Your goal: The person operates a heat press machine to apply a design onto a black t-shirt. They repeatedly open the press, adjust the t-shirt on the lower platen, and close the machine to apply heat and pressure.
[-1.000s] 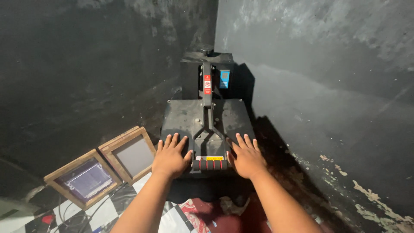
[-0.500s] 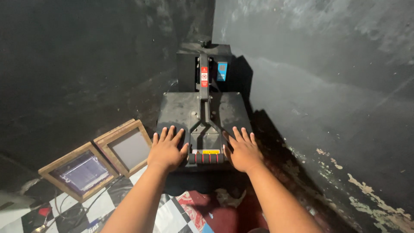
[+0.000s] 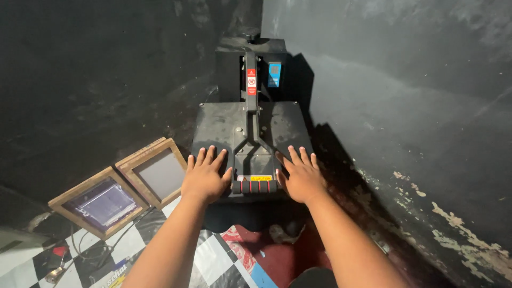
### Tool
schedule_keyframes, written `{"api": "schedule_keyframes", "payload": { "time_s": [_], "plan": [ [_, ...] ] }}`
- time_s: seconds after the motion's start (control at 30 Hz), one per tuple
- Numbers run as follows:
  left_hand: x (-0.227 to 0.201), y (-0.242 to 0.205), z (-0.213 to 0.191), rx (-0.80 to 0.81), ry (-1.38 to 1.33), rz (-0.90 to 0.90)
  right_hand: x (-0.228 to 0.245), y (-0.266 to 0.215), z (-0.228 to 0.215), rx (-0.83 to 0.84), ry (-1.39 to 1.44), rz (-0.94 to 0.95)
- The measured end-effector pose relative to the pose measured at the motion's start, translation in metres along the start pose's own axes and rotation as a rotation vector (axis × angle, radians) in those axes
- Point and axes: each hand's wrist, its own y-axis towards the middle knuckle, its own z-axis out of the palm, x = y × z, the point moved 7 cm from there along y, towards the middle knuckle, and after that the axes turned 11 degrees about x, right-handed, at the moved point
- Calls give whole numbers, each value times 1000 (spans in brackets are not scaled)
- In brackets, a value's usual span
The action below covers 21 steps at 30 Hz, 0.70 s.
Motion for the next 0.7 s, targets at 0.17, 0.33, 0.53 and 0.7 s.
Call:
{"api": "schedule_keyframes", "payload": {
  "time_s": [0.17, 0.33, 0.53, 0.7],
  "plan": [
    [2, 1, 4, 0, -20, 9, 7, -17, -11, -22, -6, 13],
    [-2, -14, -8, -38, -40, 7, -1, 3, 3, -5, -25, 22],
    [2, 0, 4, -5, -28, 24, 0, 0, 2, -15, -23, 14],
    [2, 0, 4, -1, -33, 29, -1, 2, 3, -17, -21, 19]
  ]
}}
